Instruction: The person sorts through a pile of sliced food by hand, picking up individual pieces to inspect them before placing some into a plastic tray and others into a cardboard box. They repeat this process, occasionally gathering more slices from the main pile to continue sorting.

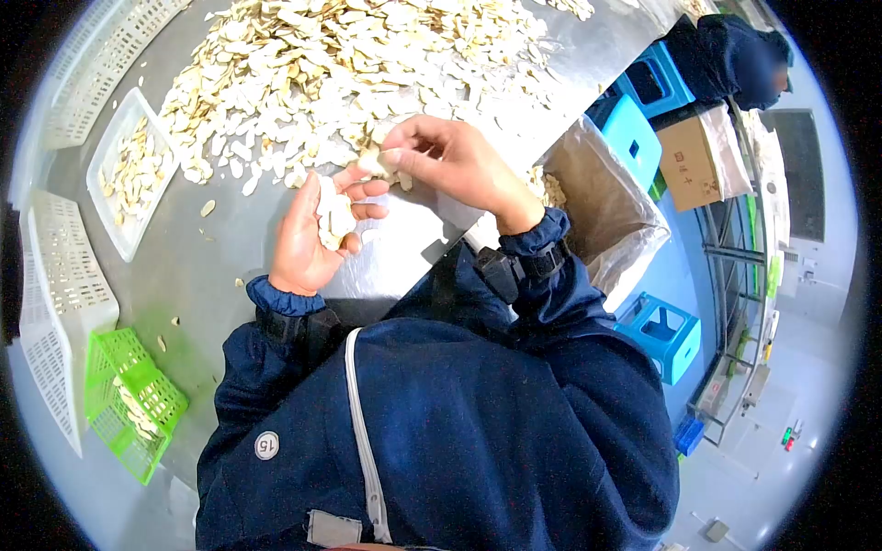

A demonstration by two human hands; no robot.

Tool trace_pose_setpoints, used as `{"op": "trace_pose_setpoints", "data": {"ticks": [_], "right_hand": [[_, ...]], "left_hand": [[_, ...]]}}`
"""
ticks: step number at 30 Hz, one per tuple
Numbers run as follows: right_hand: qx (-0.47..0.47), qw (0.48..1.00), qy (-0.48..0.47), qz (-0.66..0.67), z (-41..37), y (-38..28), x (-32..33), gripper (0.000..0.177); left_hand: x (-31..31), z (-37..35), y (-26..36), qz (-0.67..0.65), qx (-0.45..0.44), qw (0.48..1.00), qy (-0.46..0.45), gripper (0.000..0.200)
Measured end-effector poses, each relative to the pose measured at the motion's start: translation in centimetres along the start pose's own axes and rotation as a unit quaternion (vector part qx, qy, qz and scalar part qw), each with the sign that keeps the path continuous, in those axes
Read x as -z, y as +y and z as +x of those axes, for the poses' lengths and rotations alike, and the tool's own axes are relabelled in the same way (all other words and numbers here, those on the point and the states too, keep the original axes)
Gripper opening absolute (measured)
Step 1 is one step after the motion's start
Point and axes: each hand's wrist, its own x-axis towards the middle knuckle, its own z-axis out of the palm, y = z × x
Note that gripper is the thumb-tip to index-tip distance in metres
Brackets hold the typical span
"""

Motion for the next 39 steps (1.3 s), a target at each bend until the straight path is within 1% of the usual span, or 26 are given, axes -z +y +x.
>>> {"op": "trace_pose_setpoints", "data": {"ticks": [1, 3, 4, 6, 7, 8, 10, 12, 15, 16, 19, 22, 25, 26, 29, 30, 33, 36, 39], "right_hand": [[-0.010, 0.996, 0.028, -0.082, 0.4, -0.7, 0.0, 0.024], [-0.030, 0.966, 0.083, -0.244, 2.0, -2.6, -0.2, 0.023], [0.086, 0.931, 0.157, -0.319, 3.5, 0.7, 0.1, 0.020], [0.154, 0.886, 0.156, -0.409, 4.6, 1.6, -0.1, 0.020], [0.186, 0.859, 0.154, -0.451, 5.1, 2.0, -0.3, 0.020], [0.202, 0.859, 0.168, -0.440, 5.3, 2.3, -0.4, 0.022], [0.111, 0.902, 0.171, -0.380, 4.9, 2.3, 0.0, 0.023], [0.021, 0.930, 0.177, -0.321, 3.9, 1.5, 0.6, 0.025], [-0.030, 0.946, 0.176, -0.272, 2.3, 1.1, 1.6, 0.026], [-0.025, 0.949, 0.188, -0.253, 2.2, 1.4, 1.9, 0.028], [-0.097, 0.952, 0.183, -0.225, 1.9, 1.2, 2.6, 0.025], [0.038, 0.914, 0.222, -0.337, 2.0, 2.1, 2.1, 0.022], [0.123, 0.901, 0.200, -0.365, 2.6, 2.8, 1.2, 0.020], [0.162, 0.875, 0.190, -0.414, 2.9, 3.1, 0.8, 0.020], [0.150, 0.876, 0.159, -0.430, 3.2, 2.7, 0.2, 0.018], [0.131, 0.884, 0.156, -0.421, 3.3, 2.8, 0.2, 0.019], [-0.006, 0.925, 0.111, -0.363, 2.7, 0.9, 0.3, 0.016], [-0.013, 0.962, 0.141, -0.232, 1.6, 0.3, 0.0, 0.015], [0.138, 0.975, 0.088, -0.148, 0.2, -0.8, -1.3, 0.019]], "left_hand": [[0.0, 0.0, 0.0, 0.000, -0.003, 1.000, -0.001, 0.071], [0.0, 0.0, -0.1, -0.001, -0.010, 1.000, -0.001, 0.066], [0.9, 0.2, -0.4, 0.005, -0.009, 1.000, -0.023, 0.062], [3.4, 1.0, -1.0, 0.019, -0.016, 0.997, -0.068, 0.053], [3.4, 0.9, -0.8, 0.010, -0.016, 0.997, -0.075, 0.048], [3.4, 0.7, -0.7, 0.000, -0.012, 0.997, -0.081, 0.044], [3.3, 0.6, -0.6, -0.012, -0.012, 0.996, -0.089, 0.037], [3.0, 0.6, -0.5, -0.016, -0.013, 0.996, -0.090, 0.032], [2.8, 0.6, -0.4, -0.033, -0.006, 0.995, -0.093, 0.029], [2.8, 0.6, -0.5, -0.037, -0.005, 0.995, -0.098, 0.028], [3.0, 0.7, -0.5, -0.044, -0.005, 0.994, -0.102, 0.028], [2.8, 0.5, -0.4, -0.040, -0.008, 0.995, -0.095, 0.028], [2.6, 0.4, -0.4, -0.032, -0.011, 0.995, -0.096, 0.028], [2.6, 0.4, -0.4, -0.026, -0.012, 0.995, -0.095, 0.027], [2.3, 0.1, -0.2, -0.019, -0.013, 0.996, -0.085, 0.027], [2.2, 0.0, -0.2, -0.020, -0.014, 0.996, -0.080, 0.028], [2.4, 0.2, -0.3, -0.018, -0.015, 0.996, -0.088, 0.028], [3.3, 0.6, -0.6, -0.017, -0.006, 0.995, -0.100, 0.035], [2.0, 0.2, -0.2, 0.002, -0.006, 0.998, -0.063, 0.045]]}}
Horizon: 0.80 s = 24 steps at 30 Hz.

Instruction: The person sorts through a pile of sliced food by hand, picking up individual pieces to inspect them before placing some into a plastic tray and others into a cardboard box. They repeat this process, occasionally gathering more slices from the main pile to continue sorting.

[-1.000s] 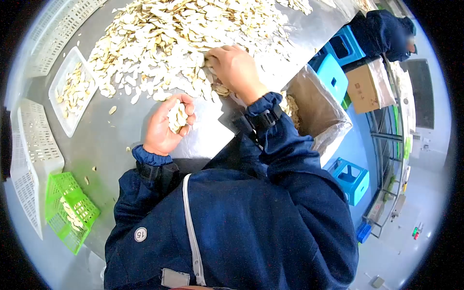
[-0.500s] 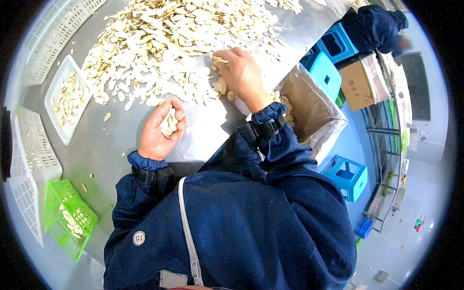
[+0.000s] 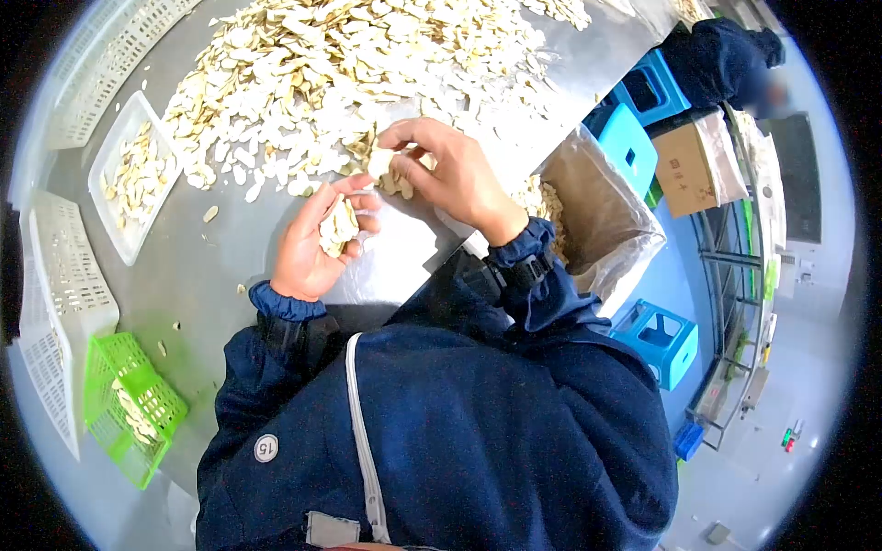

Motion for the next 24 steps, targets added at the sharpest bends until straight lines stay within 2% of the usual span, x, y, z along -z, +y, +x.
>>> {"op": "trace_pose_setpoints", "data": {"ticks": [1, 4, 5, 9, 14, 18, 21, 24], "right_hand": [[0.031, 0.999, 0.018, -0.018, 0.1, -0.5, -0.4, 0.022], [-0.069, 0.985, 0.021, -0.158, 0.7, 1.6, 0.2, 0.022], [-0.019, 0.963, 0.015, -0.267, 0.9, 2.5, 0.2, 0.020], [0.017, 0.949, 0.008, -0.315, 0.9, 3.1, -0.4, 0.013], [-0.023, 0.956, -0.017, -0.291, 0.9, 3.1, -0.5, 0.014], [-0.030, 0.968, 0.005, -0.248, 0.6, 2.9, -0.7, 0.017], [-0.081, 0.981, 0.013, -0.174, 0.3, 1.0, -0.3, 0.022], [-0.142, 0.989, -0.030, 0.019, -0.6, -0.4, 0.2, 0.027]], "left_hand": [[0.5, 0.4, -0.1, -0.014, -0.005, 0.999, -0.036, 0.056], [0.8, 0.4, -0.3, -0.010, -0.002, 0.999, -0.032, 0.061], [0.9, 0.4, -0.3, -0.006, -0.001, 0.999, -0.038, 0.063], [0.6, 0.3, -0.2, -0.020, 0.000, 0.999, -0.042, 0.064], [0.6, 0.4, -0.1, -0.033, -0.002, 0.998, -0.059, 0.062], [0.1, 0.0, 0.3, 0.026, -0.008, 0.998, -0.052, 0.058], [0.0, -0.4, 0.4, 0.060, -0.016, 0.997, -0.052, 0.056], [0.0, -0.3, 0.2, 0.081, -0.014, 0.996, -0.037, 0.055]]}}
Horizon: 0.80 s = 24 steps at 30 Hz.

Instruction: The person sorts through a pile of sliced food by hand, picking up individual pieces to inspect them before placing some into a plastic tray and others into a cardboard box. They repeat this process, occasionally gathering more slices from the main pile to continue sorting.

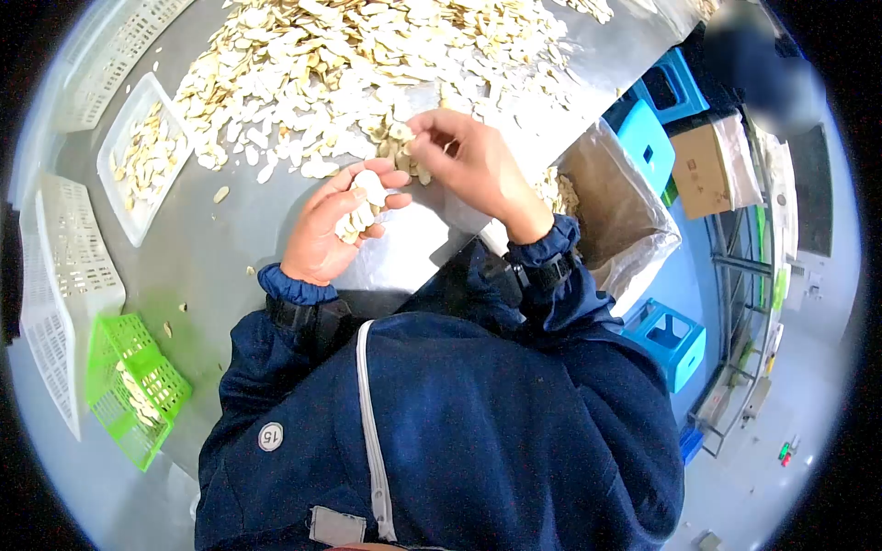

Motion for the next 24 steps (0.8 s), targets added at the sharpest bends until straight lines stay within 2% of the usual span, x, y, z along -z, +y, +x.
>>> {"op": "trace_pose_setpoints", "data": {"ticks": [2, 3, 4, 7, 11, 14, 15, 17, 18, 19, 20, 22, 24], "right_hand": [[-0.013, 0.992, -0.075, 0.105, -0.8, -1.9, -0.3, 0.028], [-0.013, 0.992, -0.102, 0.077, -1.1, -2.9, -0.2, 0.028], [-0.014, 0.990, -0.128, 0.050, -1.2, -3.5, -0.2, 0.029], [0.096, 0.987, -0.097, -0.086, -1.5, -3.1, -1.0, 0.030], [0.117, 0.980, -0.091, -0.131, -1.8, -2.1, -1.3, 0.026], [0.089, 0.988, -0.065, -0.109, -2.0, -1.8, -1.3, 0.023], [0.005, 0.997, -0.074, -0.024, -2.1, -1.9, -1.1, 0.022], [-0.141, 0.973, -0.117, 0.143, -1.8, -2.2, -0.2, 0.022], [-0.093, 0.986, -0.057, 0.129, -1.5, -1.9, 0.2, 0.021], [-0.011, 1.000, 0.006, -0.013, -0.8, 1.1, 0.6, 0.018], [-0.003, 1.000, 0.018, -0.016, 0.0, 2.8, 1.6, 0.021], [0.033, 0.974, 0.102, -0.200, 0.7, 2.4, 3.0, 0.023], [0.013, 0.966, 0.097, -0.241, 1.4, 0.8, 3.3, 0.025]], "left_hand": [[-0.3, 0.1, -0.1, 0.032, 0.000, 0.999, 0.008, 0.052], [-0.2, 0.0, -0.2, 0.028, 0.006, 1.000, 0.012, 0.043], [-0.2, 0.0, -0.4, 0.044, 0.004, 0.999, 0.014, 0.044], [-0.7, 0.2, -0.7, 0.086, 0.002, 0.996, 0.026, 0.044], [-0.7, 0.1, -0.9, 0.112, 0.002, 0.994, 0.008, 0.044], [-0.2, 0.2, -1.1, 0.114, 0.003, 0.993, -0.002, 0.043], [-0.3, 0.2, -1.3, 0.113, 0.002, 0.994, -0.005, 0.043], [-1.0, 0.1, -1.3, 0.113, -0.023, 0.993, 0.011, 0.043], [-1.3, -0.2, -1.1, 0.106, -0.016, 0.994, 0.017, 0.044], [-1.3, -0.1, -0.9, 0.125, -0.025, 0.992, 0.006, 0.044], [-1.5, -0.1, -0.7, 0.104, -0.018, 0.994, 0.014, 0.044], [-0.7, 0.1, -1.0, 0.086, -0.037, 0.996, -0.009, 0.041], [-0.7, 0.2, -1.3, 0.097, -0.051, 0.994, -0.011, 0.039]]}}
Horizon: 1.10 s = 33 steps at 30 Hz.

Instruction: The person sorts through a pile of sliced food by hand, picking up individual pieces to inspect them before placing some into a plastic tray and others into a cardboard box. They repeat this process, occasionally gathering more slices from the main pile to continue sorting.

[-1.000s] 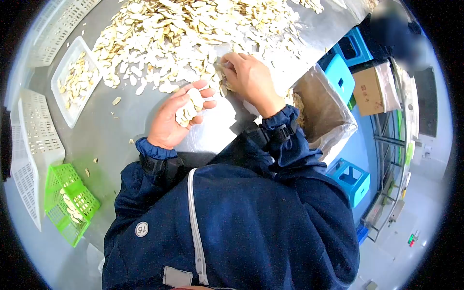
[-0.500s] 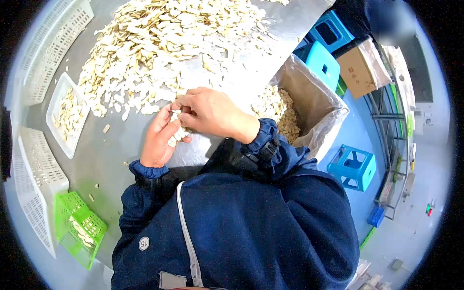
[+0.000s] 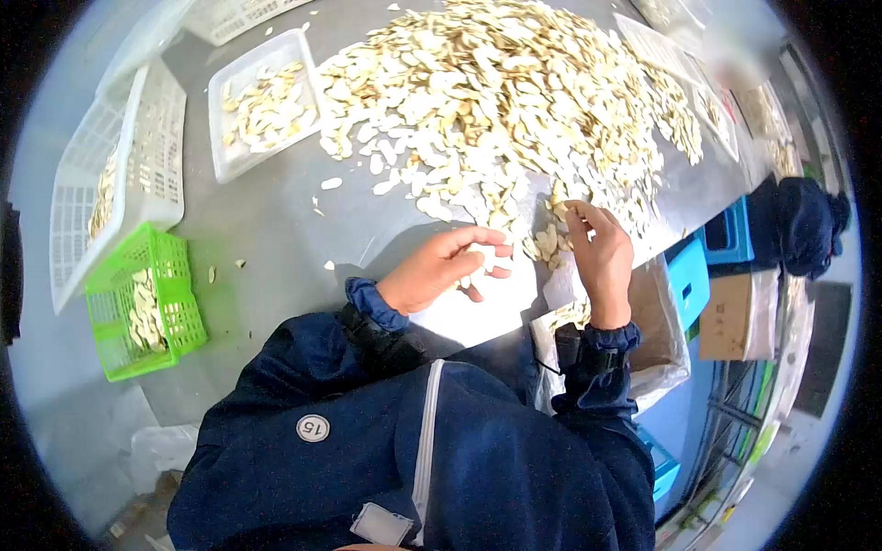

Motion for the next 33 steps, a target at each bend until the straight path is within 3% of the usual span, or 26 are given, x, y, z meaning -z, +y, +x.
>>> {"op": "trace_pose_setpoints", "data": {"ticks": [5, 8, 10, 11, 12, 14, 16, 17, 22, 24, 26, 30, 33], "right_hand": [[0.095, 0.989, -0.113, 0.024, 2.8, -5.2, -0.5, 0.023], [0.142, 0.942, -0.299, -0.059, 6.3, -11.4, -1.4, 0.027], [0.183, 0.931, -0.254, 0.189, 7.3, -14.3, -3.5, 0.044], [0.174, 0.924, -0.229, 0.251, 7.6, -15.9, -4.1, 0.049], [0.185, 0.858, -0.197, 0.436, 7.5, -17.5, -4.9, 0.045], [0.214, 0.859, -0.171, 0.433, 6.8, -18.8, -4.1, 0.043], [0.296, 0.917, -0.124, 0.236, 5.9, -16.9, -2.9, 0.044], [0.293, 0.934, -0.098, 0.179, 4.9, -15.4, -2.6, 0.043], [0.041, 0.982, -0.049, 0.176, -1.1, -4.1, -2.5, 0.035], [-0.045, 0.983, -0.039, 0.176, -4.0, -1.7, -2.6, 0.031], [-0.073, 0.984, -0.052, 0.155, -6.0, -1.7, -2.5, 0.029], [0.052, 0.989, -0.042, 0.129, -6.4, -2.6, -4.0, 0.030], [0.047, 0.973, -0.064, 0.216, -5.8, -4.7, -5.0, 0.042]], "left_hand": [[-0.6, 0.7, -1.2, 0.098, -0.041, 0.994, -0.009, 0.038], [-0.3, 0.6, -1.1, 0.123, -0.016, 0.992, -0.019, 0.037], [-0.5, 0.4, -0.3, 0.107, 0.006, 0.994, -0.011, 0.036], [-0.2, 0.5, -0.9, 0.055, 0.007, 0.998, -0.017, 0.034], [0.0, 0.6, -1.6, 0.003, 0.009, 1.000, -0.022, 0.033], [0.0, 0.4, -1.1, 0.018, 0.009, 1.000, -0.011, 0.031], [-0.1, 0.5, -1.1, 0.044, -0.006, 0.999, 0.016, 0.030], [-0.2, 0.7, -1.2, 0.063, -0.021, 0.997, 0.038, 0.030], [-0.3, 0.3, -0.6, 0.212, -0.061, 0.968, 0.123, 0.032], [-0.1, 0.4, -0.9, 0.164, -0.094, 0.974, 0.122, 0.035], [-0.4, 0.4, -0.4, 0.147, -0.097, 0.975, 0.133, 0.039], [-0.8, 0.4, 0.0, 0.154, -0.103, 0.972, 0.144, 0.036], [-0.6, 0.0, 0.0, 0.175, -0.092, 0.970, 0.138, 0.038]]}}
